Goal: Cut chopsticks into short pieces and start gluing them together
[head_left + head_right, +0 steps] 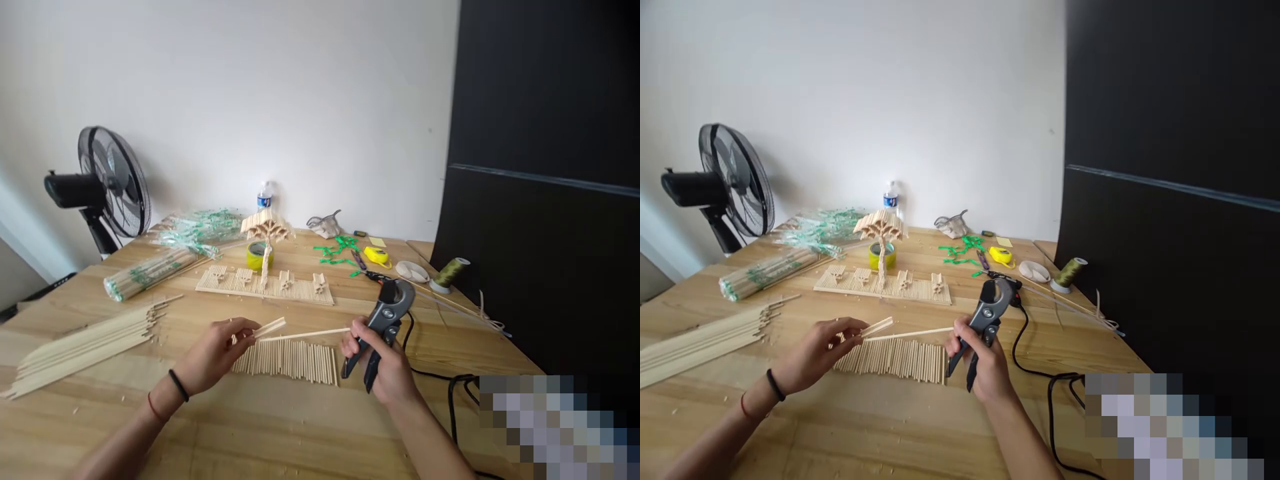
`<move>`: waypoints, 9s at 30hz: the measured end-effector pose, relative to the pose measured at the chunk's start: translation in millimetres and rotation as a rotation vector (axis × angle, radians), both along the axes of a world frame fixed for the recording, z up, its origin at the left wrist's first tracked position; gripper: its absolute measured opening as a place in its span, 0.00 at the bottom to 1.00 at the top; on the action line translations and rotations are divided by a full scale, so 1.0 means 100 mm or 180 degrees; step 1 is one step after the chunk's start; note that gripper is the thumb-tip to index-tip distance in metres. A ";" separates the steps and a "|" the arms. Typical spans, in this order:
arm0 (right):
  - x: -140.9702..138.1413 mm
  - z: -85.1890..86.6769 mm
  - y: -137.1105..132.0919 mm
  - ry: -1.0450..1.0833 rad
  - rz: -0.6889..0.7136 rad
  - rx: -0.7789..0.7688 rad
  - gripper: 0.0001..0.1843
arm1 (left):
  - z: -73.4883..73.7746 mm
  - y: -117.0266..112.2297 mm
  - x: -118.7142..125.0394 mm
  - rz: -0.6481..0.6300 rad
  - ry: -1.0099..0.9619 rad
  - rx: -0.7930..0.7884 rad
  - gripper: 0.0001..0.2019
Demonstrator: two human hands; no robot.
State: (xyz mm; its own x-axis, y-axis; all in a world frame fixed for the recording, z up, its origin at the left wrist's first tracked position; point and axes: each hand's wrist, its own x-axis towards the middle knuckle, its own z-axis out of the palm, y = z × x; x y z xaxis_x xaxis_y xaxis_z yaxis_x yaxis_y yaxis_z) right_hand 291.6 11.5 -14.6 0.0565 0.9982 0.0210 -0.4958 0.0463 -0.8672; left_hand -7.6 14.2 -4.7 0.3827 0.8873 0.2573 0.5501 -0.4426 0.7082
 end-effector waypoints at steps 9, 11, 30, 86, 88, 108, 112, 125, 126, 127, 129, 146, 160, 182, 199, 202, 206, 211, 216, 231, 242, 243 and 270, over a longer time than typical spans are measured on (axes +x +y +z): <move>0.00 -0.04 -0.01 -0.0271 0.0078 -0.0021 0.14 | -0.01 -0.08 0.00 -0.0337 0.0310 0.0539 0.11; 0.00 -0.04 -0.01 -0.0338 0.0190 0.0006 0.16 | -0.01 -0.08 0.00 -0.0318 0.0363 0.0529 0.11; -0.08 -0.01 -0.04 -0.0605 0.0062 0.0138 0.18 | 0.03 -0.11 0.02 -0.0345 0.0131 0.0440 0.09; -0.43 -0.09 -0.28 -0.4518 -0.1060 0.2139 0.13 | -0.03 -0.44 0.36 -0.0328 -0.0225 0.1272 0.09; -0.43 -0.09 -0.28 -0.4585 -0.1037 0.2038 0.12 | -0.02 -0.44 0.38 -0.0261 -0.0240 0.1152 0.08; -0.34 0.02 -0.28 -0.5175 0.0042 0.1087 0.04 | -0.03 0.18 -0.23 0.1601 -0.0252 0.0380 0.18; -0.46 0.09 -0.36 -0.5601 0.0382 0.0916 0.06 | 0.09 -0.15 0.15 0.0140 -0.1155 -0.0639 0.21; -0.66 -0.03 -0.45 -0.5782 0.0697 0.1085 0.11 | 0.05 -0.37 0.47 -0.0057 -0.2642 -0.2885 0.19; -0.67 -0.03 -0.46 -0.5793 0.0687 0.1081 0.10 | 0.05 -0.38 0.48 -0.0006 -0.2665 -0.2878 0.19; -0.67 -0.03 -0.46 -0.5801 0.0681 0.1068 0.09 | 0.05 -0.38 0.48 0.0042 -0.2679 -0.2873 0.18; -0.67 -0.04 -0.47 -0.5828 0.0685 0.1035 0.08 | 0.04 -0.39 0.48 0.0136 -0.2694 -0.2882 0.17; -0.56 -0.10 -0.39 -0.5064 0.0322 0.1753 0.06 | 0.00 -0.23 0.30 0.0390 -0.2658 -0.2396 0.15; -0.43 0.03 -0.30 -0.2079 0.1363 0.0408 0.21 | -0.02 -0.30 0.38 -0.1020 -0.1808 -0.3020 0.23; -0.35 -0.12 -0.20 -0.1176 0.0298 0.0078 0.20 | -0.06 0.18 -0.36 0.0913 -0.1070 -0.0872 0.17; -0.31 -0.17 -0.17 -0.1617 0.0382 0.0245 0.19 | 0.08 0.16 -0.47 0.0700 0.0597 -0.0904 0.15; -0.31 -0.17 -0.16 -0.1701 0.0444 0.0251 0.19 | 0.07 0.15 -0.43 0.0570 0.0597 -0.1048 0.17; -0.30 -0.18 -0.17 -0.1782 0.0434 0.0288 0.19 | 0.05 0.16 -0.43 0.0510 0.0588 -0.1145 0.17; -0.29 -0.18 -0.16 -0.1828 0.0410 0.0298 0.19 | 0.05 0.17 -0.44 0.0448 0.0608 -0.1176 0.18; -0.28 -0.19 -0.15 -0.1797 0.0420 0.0267 0.19 | 0.08 0.15 -0.51 0.0232 0.0681 -0.1198 0.18; -0.28 -0.19 -0.16 -0.1782 0.0428 0.0305 0.18 | 0.13 0.13 -0.61 -0.0471 0.0884 -0.1433 0.33; -0.30 -0.13 -0.17 -0.1790 0.0398 0.0290 0.20 | 0.13 0.13 -0.61 -0.0385 0.0785 -0.1166 0.28; -0.30 -0.13 -0.17 -0.1786 0.0391 0.0290 0.20 | 0.12 0.13 -0.61 -0.0379 0.0771 -0.1143 0.28; -0.36 -0.03 -0.17 -0.1454 -0.0057 0.0031 0.23 | -0.01 0.11 -0.29 0.0694 0.0767 0.0155 0.05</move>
State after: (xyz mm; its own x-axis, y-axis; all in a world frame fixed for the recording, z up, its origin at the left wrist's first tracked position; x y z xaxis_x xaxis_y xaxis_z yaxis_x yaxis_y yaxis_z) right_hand 255.4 -5.6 -18.0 0.0566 0.9968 0.0573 -0.0618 0.0608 -0.9962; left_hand -36.1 25.3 -5.4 0.2399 0.9440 0.2267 0.7849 -0.3260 0.5269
